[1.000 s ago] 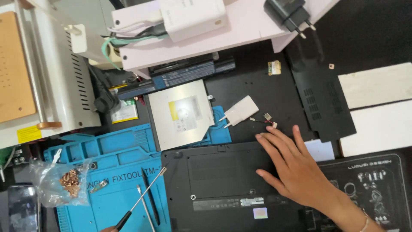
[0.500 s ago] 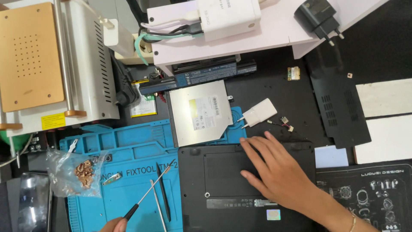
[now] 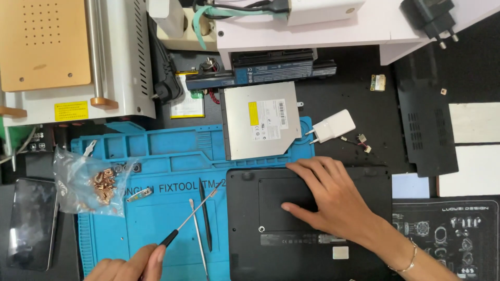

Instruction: The person uses a screwdriver to remove screws from the bottom of a red laptop. They then open the laptop, remove the keyboard, and separate the screen assembly from the main body, exposing the internal components.

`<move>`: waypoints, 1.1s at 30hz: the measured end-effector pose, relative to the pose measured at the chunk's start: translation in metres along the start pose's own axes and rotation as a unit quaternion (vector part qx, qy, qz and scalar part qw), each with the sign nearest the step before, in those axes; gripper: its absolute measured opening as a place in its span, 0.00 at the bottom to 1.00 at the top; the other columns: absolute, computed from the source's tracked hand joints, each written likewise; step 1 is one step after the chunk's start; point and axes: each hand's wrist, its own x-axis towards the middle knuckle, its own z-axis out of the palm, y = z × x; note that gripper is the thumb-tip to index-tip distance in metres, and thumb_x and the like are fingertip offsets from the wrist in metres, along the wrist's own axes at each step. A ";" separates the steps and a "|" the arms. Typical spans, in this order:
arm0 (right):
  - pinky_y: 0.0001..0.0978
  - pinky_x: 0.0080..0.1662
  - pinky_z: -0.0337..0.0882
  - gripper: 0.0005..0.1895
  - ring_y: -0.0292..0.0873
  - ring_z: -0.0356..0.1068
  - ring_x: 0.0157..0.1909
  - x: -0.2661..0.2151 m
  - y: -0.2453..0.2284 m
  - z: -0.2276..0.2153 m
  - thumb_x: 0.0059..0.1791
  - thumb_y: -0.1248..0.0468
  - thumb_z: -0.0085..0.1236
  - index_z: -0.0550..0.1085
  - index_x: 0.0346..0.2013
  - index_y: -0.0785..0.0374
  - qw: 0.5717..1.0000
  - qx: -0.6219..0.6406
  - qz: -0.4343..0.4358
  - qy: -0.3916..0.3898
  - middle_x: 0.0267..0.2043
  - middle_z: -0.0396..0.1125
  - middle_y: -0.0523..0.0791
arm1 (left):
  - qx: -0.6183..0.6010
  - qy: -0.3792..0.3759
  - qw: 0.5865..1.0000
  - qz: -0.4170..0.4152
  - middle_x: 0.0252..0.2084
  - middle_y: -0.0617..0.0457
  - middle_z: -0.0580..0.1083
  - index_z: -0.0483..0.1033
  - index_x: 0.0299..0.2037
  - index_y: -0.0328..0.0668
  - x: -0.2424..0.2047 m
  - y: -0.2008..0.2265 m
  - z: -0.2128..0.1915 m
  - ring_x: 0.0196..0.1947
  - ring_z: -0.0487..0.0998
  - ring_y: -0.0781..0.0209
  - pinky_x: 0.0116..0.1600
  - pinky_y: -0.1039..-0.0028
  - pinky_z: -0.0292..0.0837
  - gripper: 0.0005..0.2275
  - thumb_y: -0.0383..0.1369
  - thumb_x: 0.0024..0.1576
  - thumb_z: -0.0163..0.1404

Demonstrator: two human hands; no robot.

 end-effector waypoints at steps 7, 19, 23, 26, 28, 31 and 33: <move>0.53 0.57 0.63 0.40 0.56 0.62 0.59 -0.002 0.004 0.001 0.42 0.44 0.67 0.69 0.58 0.67 1.000 -0.021 -0.015 -0.002 0.57 0.65 0.53 | 0.010 -0.031 0.995 0.089 0.10 0.53 0.69 0.83 0.27 0.41 0.044 0.028 -0.027 0.07 0.62 0.61 0.16 0.70 0.56 0.08 0.34 0.45 0.67; 0.51 0.57 0.65 0.39 0.56 0.63 0.59 -0.006 0.004 -0.002 0.43 0.45 0.66 0.69 0.60 0.68 0.999 0.005 -0.030 0.019 0.57 0.66 0.53 | 0.026 -0.105 0.981 0.160 0.16 0.56 0.69 0.82 0.33 0.37 0.090 0.066 -0.052 0.16 0.70 0.66 0.23 0.76 0.64 0.09 0.36 0.52 0.63; 0.50 0.57 0.65 0.40 0.56 0.63 0.58 -0.006 0.005 -0.003 0.43 0.44 0.66 0.69 0.60 0.68 0.999 0.007 -0.036 0.022 0.57 0.66 0.52 | 0.114 -0.153 0.962 0.196 0.21 0.58 0.66 0.81 0.38 0.41 0.122 0.099 -0.070 0.25 0.73 0.65 0.31 0.73 0.71 0.11 0.40 0.55 0.58; 0.50 0.58 0.65 0.40 0.56 0.64 0.58 -0.005 0.005 -0.002 0.43 0.44 0.66 0.70 0.60 0.68 0.999 0.006 -0.041 0.034 0.57 0.67 0.52 | 0.142 -0.167 0.948 0.230 0.33 0.57 0.68 0.79 0.45 0.42 0.145 0.124 -0.079 0.33 0.76 0.64 0.34 0.74 0.74 0.13 0.36 0.52 0.56; 0.51 0.58 0.65 0.40 0.56 0.64 0.58 -0.006 0.005 -0.001 0.42 0.43 0.66 0.70 0.59 0.68 0.998 0.007 -0.040 0.038 0.57 0.67 0.52 | 0.156 -0.162 0.942 0.248 0.40 0.54 0.69 0.77 0.48 0.43 0.152 0.138 -0.076 0.36 0.77 0.62 0.33 0.73 0.74 0.16 0.30 0.49 0.56; 0.50 0.57 0.65 0.40 0.55 0.64 0.58 -0.006 0.007 -0.002 0.42 0.44 0.66 0.70 0.60 0.68 0.999 0.021 -0.032 0.028 0.56 0.66 0.52 | 0.165 -0.173 0.945 0.222 0.44 0.48 0.67 0.73 0.47 0.38 0.154 0.154 -0.066 0.37 0.78 0.59 0.32 0.69 0.75 0.17 0.45 0.60 0.52; 0.50 0.58 0.65 0.39 0.55 0.64 0.59 -0.007 0.007 -0.001 0.43 0.44 0.65 0.70 0.59 0.68 0.998 0.015 -0.046 0.044 0.57 0.66 0.52 | 0.223 -0.315 0.911 0.144 0.45 0.47 0.65 0.69 0.37 0.40 0.154 0.162 -0.062 0.39 0.79 0.59 0.30 0.66 0.76 0.17 0.47 0.65 0.44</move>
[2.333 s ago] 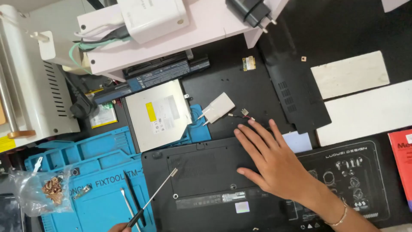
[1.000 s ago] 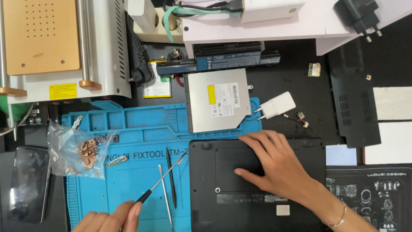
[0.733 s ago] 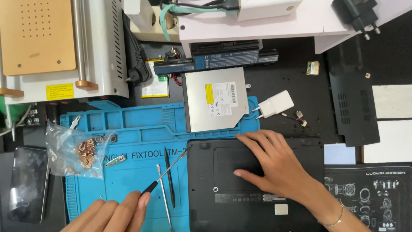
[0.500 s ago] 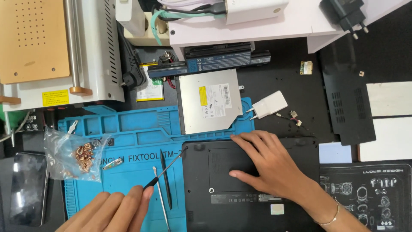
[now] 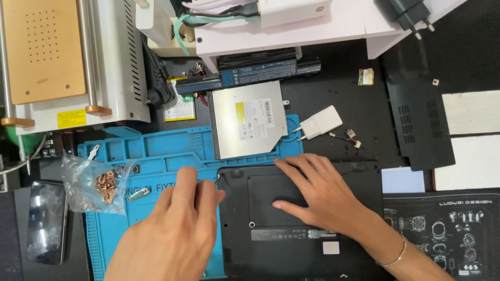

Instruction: The person uses a screwdriver to remove screws from the bottom of a red laptop. They then open the laptop, remove the keyboard, and separate the screen assembly from the main body, exposing the internal components.

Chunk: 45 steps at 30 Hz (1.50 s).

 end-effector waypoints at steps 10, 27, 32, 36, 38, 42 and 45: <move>0.51 0.58 0.64 0.39 0.55 0.64 0.59 -0.003 0.005 0.002 0.45 0.43 0.63 0.69 0.60 0.68 1.000 0.013 -0.002 -0.006 0.57 0.66 0.53 | 0.000 0.062 0.998 -0.003 0.45 0.47 0.63 0.69 0.44 0.42 -0.001 -0.008 -0.004 0.43 0.80 0.56 0.35 0.67 0.80 0.11 0.27 0.50 0.50; 0.52 0.61 0.62 0.41 0.55 0.62 0.62 -0.007 0.008 0.003 0.47 0.43 0.62 0.66 0.65 0.68 0.999 0.026 -0.005 -0.039 0.60 0.64 0.54 | 0.086 0.145 0.986 -0.017 0.26 0.60 0.66 0.76 0.30 0.49 -0.041 -0.044 0.028 0.32 0.80 0.66 0.28 0.74 0.70 0.12 0.46 0.54 0.57; 0.52 0.63 0.60 0.29 0.53 0.62 0.65 -0.004 0.002 -0.003 0.50 0.48 0.59 0.71 0.64 0.55 0.998 0.018 -0.053 -0.028 0.65 0.64 0.49 | 0.037 0.136 0.990 -0.024 0.25 0.60 0.67 0.74 0.29 0.50 -0.043 -0.017 0.018 0.32 0.79 0.71 0.32 0.74 0.73 0.12 0.46 0.57 0.55; 0.51 0.61 0.61 0.25 0.52 0.62 0.64 -0.001 0.000 -0.003 0.48 0.49 0.61 0.75 0.58 0.49 0.998 0.018 -0.047 -0.027 0.65 0.64 0.48 | -0.027 0.185 0.982 0.018 0.27 0.62 0.70 0.78 0.32 0.45 -0.039 -0.010 0.019 0.30 0.77 0.71 0.31 0.75 0.73 0.10 0.41 0.58 0.57; 0.51 0.61 0.61 0.25 0.52 0.62 0.64 0.000 0.000 -0.002 0.48 0.50 0.61 0.75 0.59 0.49 0.998 0.020 -0.047 -0.026 0.65 0.64 0.47 | -0.041 0.191 0.980 0.027 0.28 0.63 0.71 0.79 0.32 0.44 -0.037 -0.010 0.024 0.29 0.76 0.72 0.31 0.76 0.72 0.10 0.41 0.58 0.58; 0.51 0.60 0.62 0.25 0.53 0.62 0.65 0.001 0.001 -0.001 0.47 0.49 0.61 0.75 0.58 0.49 0.998 0.005 -0.048 -0.033 0.65 0.64 0.48 | -0.060 0.172 0.982 0.050 0.28 0.63 0.72 0.80 0.33 0.43 -0.035 -0.008 0.038 0.28 0.75 0.72 0.29 0.78 0.70 0.11 0.42 0.59 0.58; 0.52 0.60 0.61 0.25 0.53 0.62 0.64 0.001 0.003 0.000 0.48 0.48 0.60 0.75 0.59 0.49 0.998 0.001 -0.049 -0.033 0.65 0.64 0.47 | -0.061 0.153 0.984 0.062 0.27 0.63 0.72 0.80 0.34 0.43 -0.033 -0.006 0.046 0.28 0.74 0.72 0.27 0.79 0.69 0.12 0.43 0.60 0.59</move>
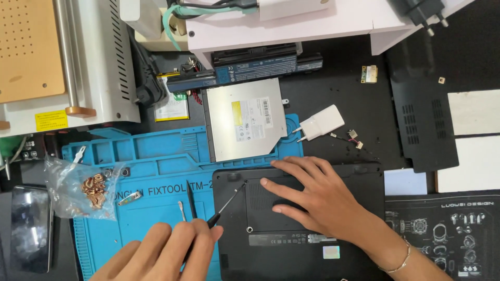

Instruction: The person uses a screwdriver to remove screws from the bottom of a red laptop. They then open the laptop, remove the keyboard, and separate the screen assembly from the main body, exposing the internal components.

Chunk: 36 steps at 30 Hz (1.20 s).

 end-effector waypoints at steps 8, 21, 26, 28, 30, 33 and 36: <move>0.52 0.61 0.61 0.26 0.53 0.62 0.65 -0.002 0.002 0.002 0.48 0.48 0.60 0.75 0.60 0.48 1.000 0.010 0.006 0.005 0.65 0.64 0.48 | 0.000 0.019 0.998 0.052 0.29 0.61 0.73 0.80 0.34 0.43 0.015 0.003 -0.003 0.30 0.76 0.69 0.25 0.79 0.68 0.10 0.41 0.59 0.58; 0.53 0.62 0.62 0.27 0.54 0.62 0.66 -0.002 0.002 -0.005 0.48 0.50 0.62 0.75 0.60 0.52 0.999 0.034 -0.015 0.034 0.64 0.64 0.50 | 0.048 -0.023 0.999 0.006 0.42 0.51 0.70 0.75 0.39 0.38 0.042 0.045 -0.024 0.37 0.79 0.63 0.33 0.73 0.76 0.08 0.28 0.50 0.55; 0.52 0.62 0.62 0.27 0.53 0.63 0.65 -0.003 0.001 -0.004 0.48 0.50 0.62 0.74 0.60 0.50 0.999 0.026 -0.013 0.024 0.65 0.65 0.48 | 0.030 0.033 0.999 0.023 0.43 0.50 0.72 0.78 0.42 0.38 0.044 0.031 -0.041 0.33 0.78 0.64 0.30 0.76 0.74 0.11 0.26 0.49 0.54; 0.52 0.61 0.62 0.26 0.53 0.63 0.65 -0.002 0.001 -0.003 0.48 0.49 0.62 0.74 0.60 0.50 0.999 0.024 -0.015 0.020 0.64 0.65 0.48 | 0.025 0.038 0.999 0.015 0.42 0.48 0.72 0.80 0.42 0.36 0.032 0.014 -0.042 0.35 0.80 0.61 0.33 0.75 0.76 0.12 0.28 0.47 0.54; 0.52 0.60 0.62 0.28 0.53 0.63 0.63 -0.001 0.001 -0.001 0.47 0.48 0.61 0.74 0.60 0.51 1.000 0.009 0.004 0.012 0.63 0.65 0.48 | -0.016 0.056 0.998 -0.015 0.37 0.52 0.74 0.81 0.42 0.36 0.015 -0.005 -0.041 0.35 0.80 0.59 0.34 0.69 0.75 0.12 0.37 0.55 0.57; 0.52 0.60 0.62 0.28 0.53 0.63 0.63 0.001 0.000 0.000 0.46 0.47 0.61 0.75 0.59 0.51 1.000 -0.006 0.015 -0.010 0.62 0.65 0.48 | -0.081 0.045 0.981 -0.168 0.24 0.53 0.74 0.82 0.40 0.42 -0.034 -0.034 -0.008 0.24 0.78 0.61 0.30 0.71 0.72 0.11 0.38 0.54 0.61; 0.51 0.61 0.62 0.25 0.52 0.63 0.65 0.000 0.001 0.000 0.47 0.47 0.61 0.76 0.56 0.52 1.000 0.015 0.010 0.001 0.64 0.65 0.48 | -0.209 0.095 0.900 -0.371 0.20 0.52 0.72 0.80 0.43 0.37 -0.095 -0.052 0.078 0.19 0.73 0.63 0.28 0.72 0.73 0.12 0.37 0.55 0.60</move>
